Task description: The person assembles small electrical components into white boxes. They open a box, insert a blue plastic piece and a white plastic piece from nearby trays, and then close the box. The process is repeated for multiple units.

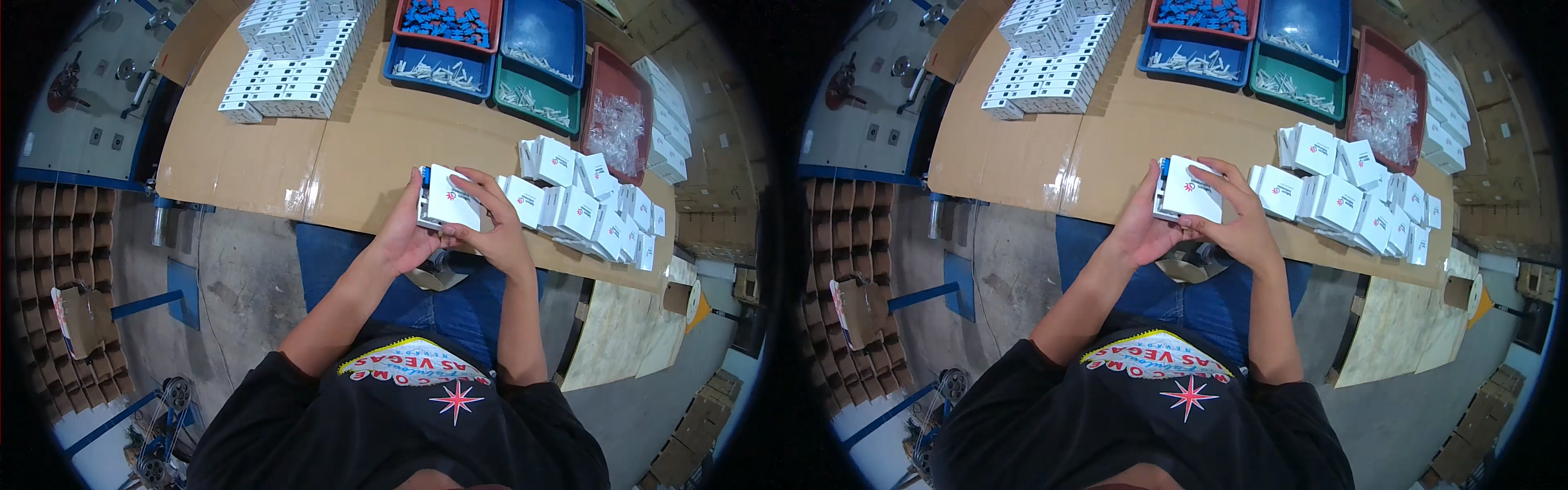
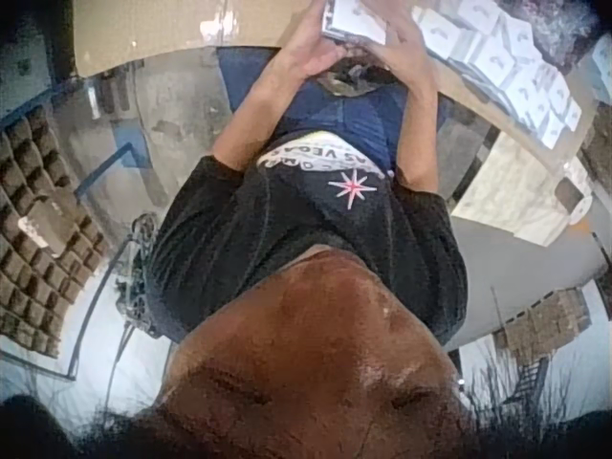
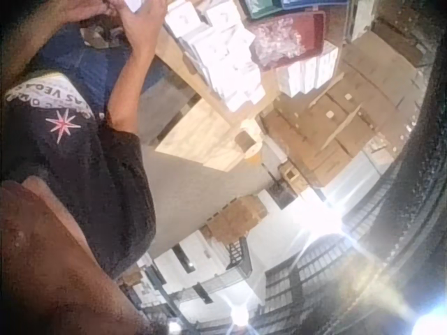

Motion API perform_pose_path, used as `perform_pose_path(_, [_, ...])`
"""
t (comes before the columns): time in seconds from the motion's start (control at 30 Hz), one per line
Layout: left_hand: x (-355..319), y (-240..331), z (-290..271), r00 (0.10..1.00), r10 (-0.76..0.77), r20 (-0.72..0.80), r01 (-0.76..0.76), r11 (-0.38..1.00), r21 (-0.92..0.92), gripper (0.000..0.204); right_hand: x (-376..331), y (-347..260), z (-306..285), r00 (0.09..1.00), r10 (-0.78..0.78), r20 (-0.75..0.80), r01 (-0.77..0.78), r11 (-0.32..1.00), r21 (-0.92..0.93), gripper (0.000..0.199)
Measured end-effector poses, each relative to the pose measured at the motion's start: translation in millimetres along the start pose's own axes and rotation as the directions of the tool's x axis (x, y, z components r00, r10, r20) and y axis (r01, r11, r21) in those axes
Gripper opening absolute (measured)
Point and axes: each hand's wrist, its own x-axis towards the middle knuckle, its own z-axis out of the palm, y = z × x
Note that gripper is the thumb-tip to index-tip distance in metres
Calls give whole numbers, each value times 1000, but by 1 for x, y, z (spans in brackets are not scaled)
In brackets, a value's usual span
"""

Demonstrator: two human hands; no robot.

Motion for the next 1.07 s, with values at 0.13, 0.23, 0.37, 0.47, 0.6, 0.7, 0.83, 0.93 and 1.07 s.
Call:
perform_pose_path(0.13, [-1, -1, -4, 1000, 3, -23, -3, 1000, 3, 70, 1, -4, 3, 1000, -11, -9, 11, 999, -42, 68])
perform_pose_path(0.23, [-2, 0, 0, 999, 2, -45, -3, 1000, -19, 68, 2, -6, 6, 1000, -12, 1, 12, 999, -33, 68])
perform_pose_path(0.37, [-2, 0, 2, 998, 7, -61, -10, 999, -45, 66, 2, -4, 7, 1000, -5, 6, 5, 1000, -20, 68])
perform_pose_path(0.47, [-3, 0, 2, 999, 5, -34, -7, 999, -54, 67, 2, -5, 8, 1000, -3, 10, 3, 1000, 7, 68])
perform_pose_path(0.6, [-5, 1, 5, 998, 2, -57, -5, 998, -55, 69, 3, -6, 7, 1000, -16, 27, 16, 1000, -7, 67])
perform_pose_path(0.7, [-6, 1, 4, 998, 11, -62, -14, 999, -47, 71, 4, -5, 8, 999, -16, 38, 16, 1000, 5, 66])
perform_pose_path(0.83, [-5, 0, 2, 998, 17, -68, -19, 999, -32, 72, 3, -3, 9, 999, -16, 41, 16, 1000, 17, 67])
perform_pose_path(0.93, [-6, 0, 5, 997, 24, -71, -26, 999, -30, 72, 5, -5, 8, 999, -21, 42, 20, 1000, 17, 67])
perform_pose_path(1.07, [-6, 1, 2, 999, 42, -32, -42, 999, -11, 70, 6, -2, 8, 998, -29, 49, 28, 999, 21, 67])
